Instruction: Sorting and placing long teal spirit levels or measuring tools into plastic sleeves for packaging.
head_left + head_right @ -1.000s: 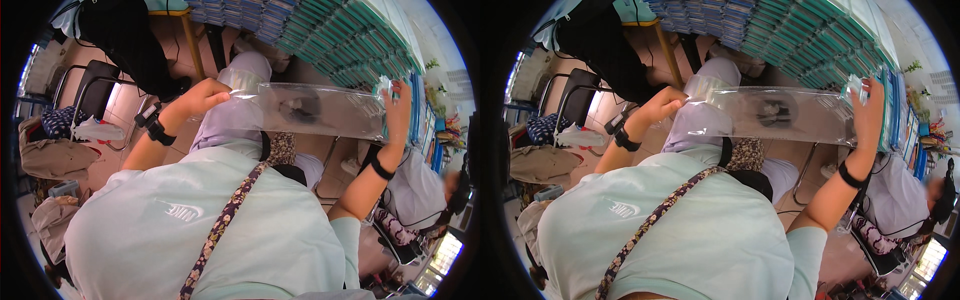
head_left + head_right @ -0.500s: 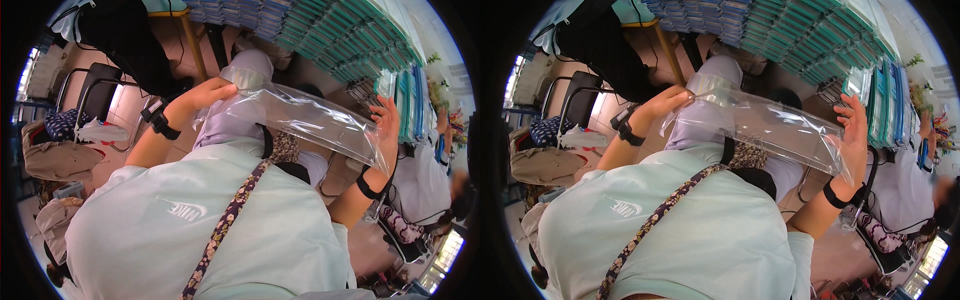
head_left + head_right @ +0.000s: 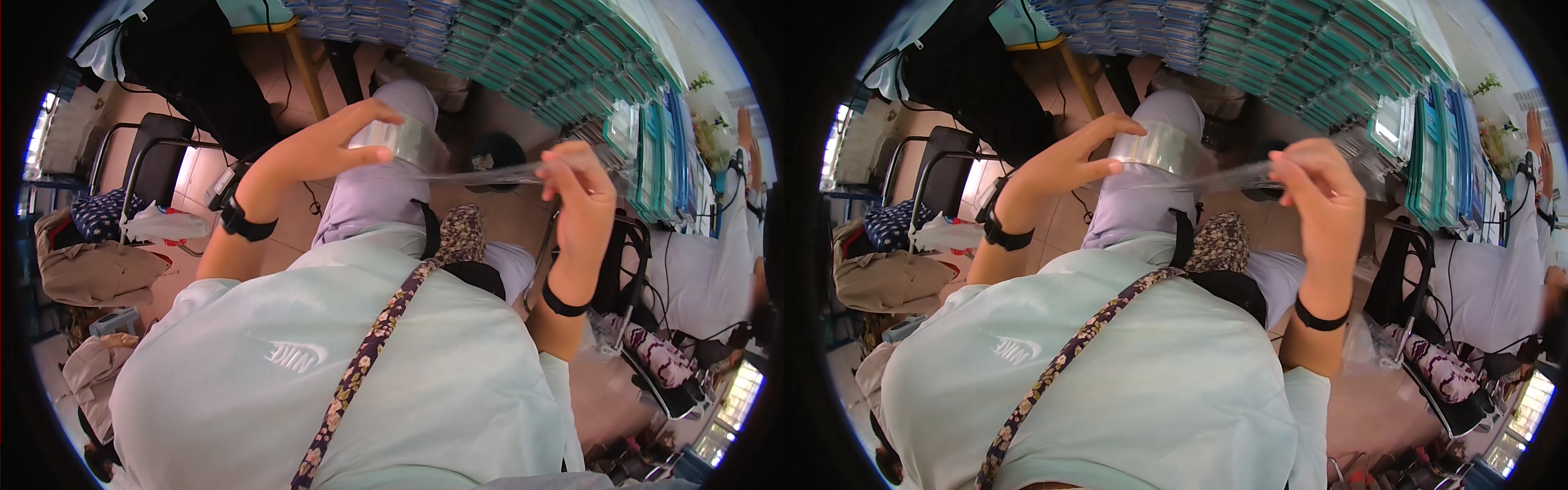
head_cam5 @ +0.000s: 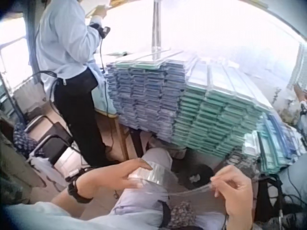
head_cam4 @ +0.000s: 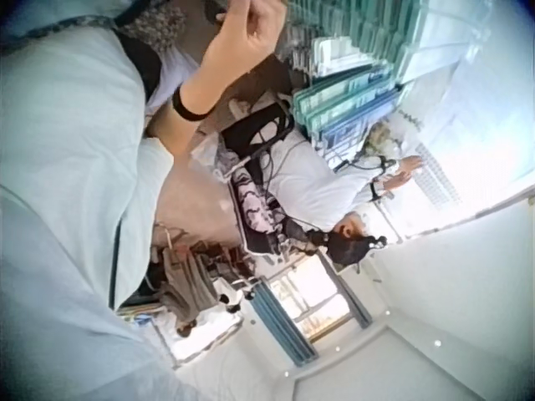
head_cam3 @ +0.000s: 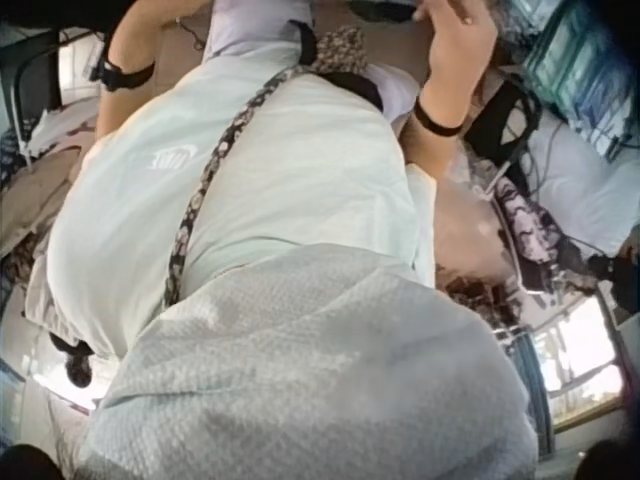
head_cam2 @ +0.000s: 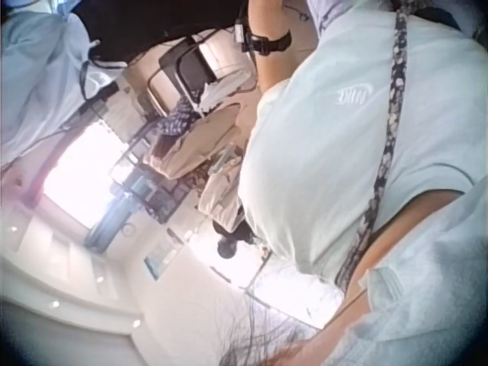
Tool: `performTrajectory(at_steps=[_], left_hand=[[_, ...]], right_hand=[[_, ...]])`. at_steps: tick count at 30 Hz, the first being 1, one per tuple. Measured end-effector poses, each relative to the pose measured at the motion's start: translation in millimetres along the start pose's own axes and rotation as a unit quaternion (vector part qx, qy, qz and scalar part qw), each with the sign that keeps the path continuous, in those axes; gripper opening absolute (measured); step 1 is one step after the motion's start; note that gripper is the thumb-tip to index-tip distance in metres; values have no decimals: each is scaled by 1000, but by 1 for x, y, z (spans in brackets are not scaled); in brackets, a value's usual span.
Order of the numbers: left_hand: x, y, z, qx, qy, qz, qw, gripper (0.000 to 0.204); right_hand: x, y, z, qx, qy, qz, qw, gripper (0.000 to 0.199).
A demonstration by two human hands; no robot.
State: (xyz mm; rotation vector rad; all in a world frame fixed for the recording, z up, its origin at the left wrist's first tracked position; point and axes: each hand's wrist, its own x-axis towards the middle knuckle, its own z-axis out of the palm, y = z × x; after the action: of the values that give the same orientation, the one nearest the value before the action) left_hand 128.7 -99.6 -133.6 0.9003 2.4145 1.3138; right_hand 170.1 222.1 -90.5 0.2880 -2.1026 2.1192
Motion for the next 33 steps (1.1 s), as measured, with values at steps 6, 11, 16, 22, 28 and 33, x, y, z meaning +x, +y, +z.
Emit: performTrajectory(at_steps=[6,11,16,22,28,33], left_hand=[[20,98,19,-86,34,115,989,50],[19,113,17,-142,56,44,987,30],[16,97,12,-157,74,31,984,12],[17,89,6,-274,168,59,945,12],[16,85,3,-336,167,44,926,10],[16,89,9,-316,165,24,934,7]], right_hand=[[3,-7,54,-113,-68,-157,979,15],[5,-18,45,-207,-100,-241,943,28],[13,-13,-41,-284,-64,-276,916,58],[11,76,-325,-711,341,-59,612,45],[18,109,-354,-776,361,115,505,70],[31,118,-342,-774,380,168,477,67]])
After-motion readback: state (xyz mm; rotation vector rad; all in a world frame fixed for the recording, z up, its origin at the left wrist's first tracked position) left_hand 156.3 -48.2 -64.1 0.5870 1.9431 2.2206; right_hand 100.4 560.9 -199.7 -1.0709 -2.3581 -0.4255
